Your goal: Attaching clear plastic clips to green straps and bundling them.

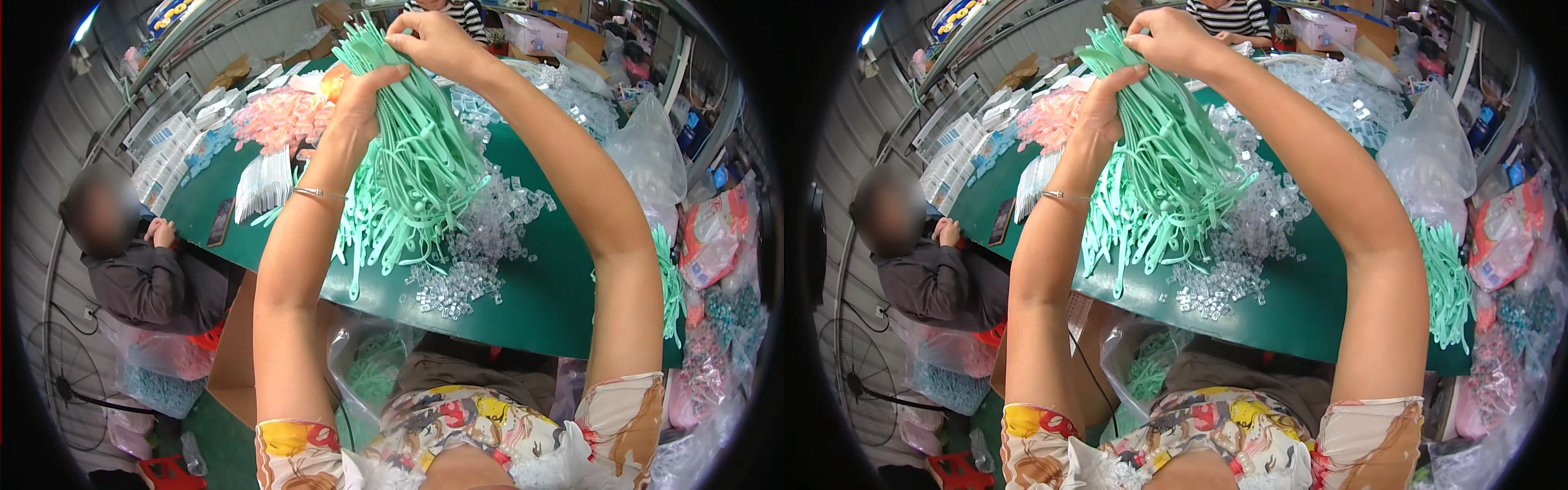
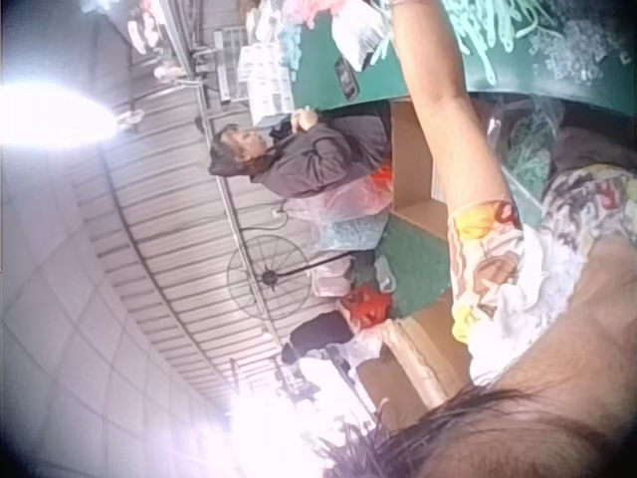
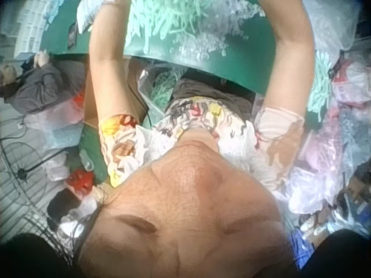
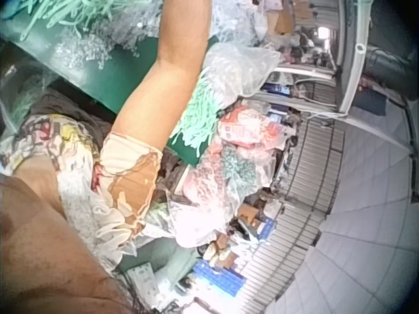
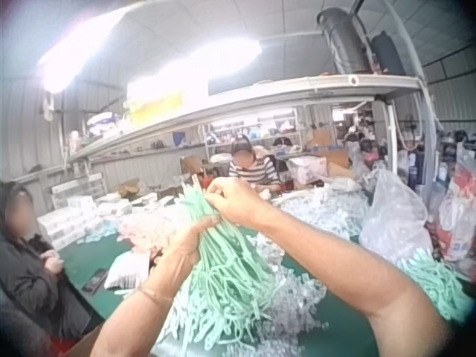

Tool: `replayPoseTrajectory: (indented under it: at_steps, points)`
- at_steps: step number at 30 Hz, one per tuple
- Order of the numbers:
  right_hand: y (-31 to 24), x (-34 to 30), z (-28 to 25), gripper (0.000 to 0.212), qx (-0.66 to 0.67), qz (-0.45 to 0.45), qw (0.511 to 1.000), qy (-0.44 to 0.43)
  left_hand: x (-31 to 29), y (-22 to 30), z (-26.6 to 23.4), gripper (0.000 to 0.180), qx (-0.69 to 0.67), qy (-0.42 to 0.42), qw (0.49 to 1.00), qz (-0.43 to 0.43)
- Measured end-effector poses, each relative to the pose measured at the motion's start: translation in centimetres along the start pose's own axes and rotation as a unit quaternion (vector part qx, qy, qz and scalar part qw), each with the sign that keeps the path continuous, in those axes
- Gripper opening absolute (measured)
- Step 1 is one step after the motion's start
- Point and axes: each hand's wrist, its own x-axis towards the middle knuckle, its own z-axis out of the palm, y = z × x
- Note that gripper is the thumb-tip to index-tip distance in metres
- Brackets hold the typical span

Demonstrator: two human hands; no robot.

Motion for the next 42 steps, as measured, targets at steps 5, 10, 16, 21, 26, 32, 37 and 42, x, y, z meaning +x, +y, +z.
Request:
replayPoseTrajectory:
  at_steps: [5,10,16,21,26,32,37,42]
  points:
    - [0.4,0.2,0.0,0.019,-0.064,-0.022,0.993,0.093,0.2,0.1,2.3,0.025,-0.037,0.040,0.999,-0.006]
    - [1.5,0.1,-1.7,0.022,0.130,0.025,0.991,-0.005,0.7,-0.1,3.1,0.027,0.031,0.037,0.997,0.058]
    - [0.0,-10.3,-3.3,0.021,0.117,0.057,0.982,0.136,2.4,1.2,1.0,0.021,-0.019,0.067,0.996,0.064]
    - [0.4,-19.5,-0.7,0.036,0.106,0.137,0.983,0.054,4.1,1.0,1.5,0.017,-0.041,0.060,0.994,0.076]
    - [2.0,-22.1,0.5,0.027,0.262,0.187,0.946,0.034,3.9,0.2,5.3,0.011,-0.076,0.084,0.991,0.074]
    - [-1.2,-25.4,-2.3,0.023,0.447,0.323,0.833,0.035,4.9,0.0,4.9,0.015,-0.087,0.084,0.990,0.069]
    - [-0.7,-28.5,-4.6,0.023,0.416,0.329,0.846,0.056,5.5,-0.1,4.5,0.014,-0.133,0.041,0.989,0.051]
    - [-1.9,-29.0,-5.4,0.025,0.362,0.330,0.872,0.000,5.6,-2.1,5.5,0.015,-0.154,0.072,0.983,0.064]
